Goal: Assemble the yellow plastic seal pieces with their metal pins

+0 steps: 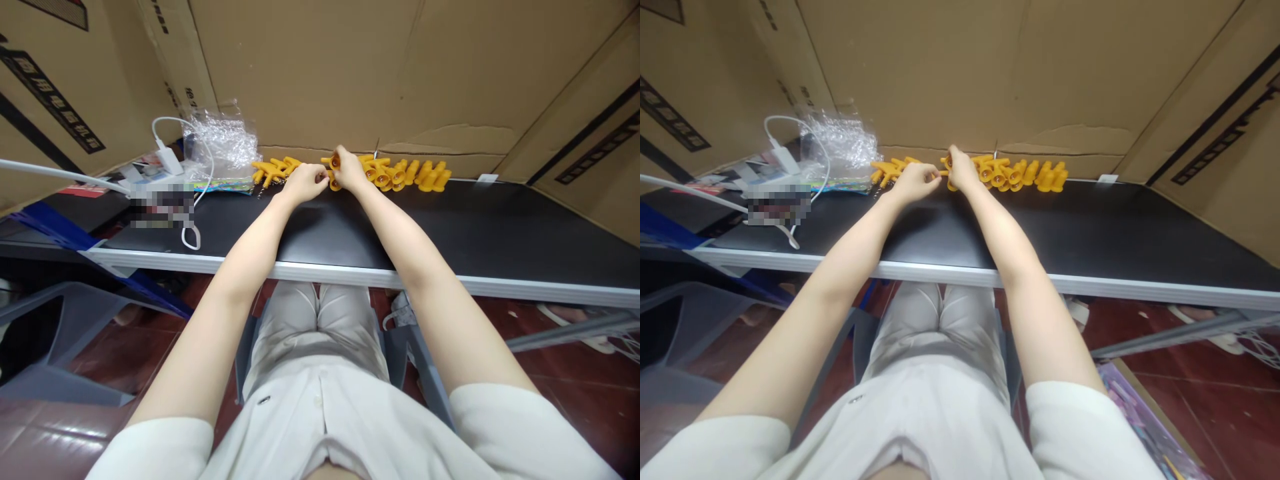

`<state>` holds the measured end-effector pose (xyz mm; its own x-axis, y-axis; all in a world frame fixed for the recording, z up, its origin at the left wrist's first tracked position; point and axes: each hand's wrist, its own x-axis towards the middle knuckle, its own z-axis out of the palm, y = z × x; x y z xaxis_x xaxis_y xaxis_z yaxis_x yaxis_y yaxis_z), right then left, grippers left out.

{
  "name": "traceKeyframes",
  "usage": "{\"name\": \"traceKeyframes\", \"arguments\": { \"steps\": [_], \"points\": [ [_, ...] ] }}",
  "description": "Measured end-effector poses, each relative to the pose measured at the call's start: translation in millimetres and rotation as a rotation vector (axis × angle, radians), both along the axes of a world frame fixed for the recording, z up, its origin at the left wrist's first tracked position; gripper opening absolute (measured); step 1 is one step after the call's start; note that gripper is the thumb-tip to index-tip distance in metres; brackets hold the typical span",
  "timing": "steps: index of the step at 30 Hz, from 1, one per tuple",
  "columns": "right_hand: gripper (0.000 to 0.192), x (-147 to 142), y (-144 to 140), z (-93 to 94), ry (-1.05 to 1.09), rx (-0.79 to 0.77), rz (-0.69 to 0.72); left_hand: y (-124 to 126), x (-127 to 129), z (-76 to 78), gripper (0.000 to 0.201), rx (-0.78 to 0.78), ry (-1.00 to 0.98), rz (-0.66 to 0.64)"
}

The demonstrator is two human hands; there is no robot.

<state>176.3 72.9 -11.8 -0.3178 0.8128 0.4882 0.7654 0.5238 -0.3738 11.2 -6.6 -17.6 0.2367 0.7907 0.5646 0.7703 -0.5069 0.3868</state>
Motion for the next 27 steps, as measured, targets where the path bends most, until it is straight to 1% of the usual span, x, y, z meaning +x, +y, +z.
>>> {"name": "traceKeyframes", "arguments": {
  "steps": [4, 9, 13, 16, 20, 23, 25, 27],
  "points": [
    [0.045, -7, 0, -0.1, -0.057, -0.020, -0.041, -2, 1, 1.8, 0.013, -0.019, 0.023, 0.027],
    [0.053, -7, -5, 3.8, -0.130, -0.071, -0.095, -6, 2, 4.3, 0.018, -0.033, 0.060, 0.026],
    [0.053, -10, -15, 8.4, -0.191, -0.091, -0.121, -6, 1, 4.2, 0.018, -0.031, 0.070, 0.030],
    [0.048, -16, -24, 9.6, -0.219, -0.111, -0.144, -6, 1, 4.9, 0.018, -0.030, 0.077, 0.027],
    [0.047, -22, -31, 11.4, -0.288, -0.201, -0.172, -7, 1, 6.4, 0.020, -0.030, 0.085, 0.021],
    [0.050, -20, -30, 19.7, -0.307, -0.245, -0.148, -7, 1, 6.5, 0.020, -0.028, 0.094, 0.033],
    [0.050, -14, -27, 29.9, -0.279, -0.222, -0.156, -7, 1, 6.2, 0.020, -0.030, 0.093, 0.036],
    [0.050, -1, -21, 41.9, -0.240, -0.176, -0.207, -8, 1, 6.3, 0.020, -0.036, 0.086, 0.033]
  ]
}}
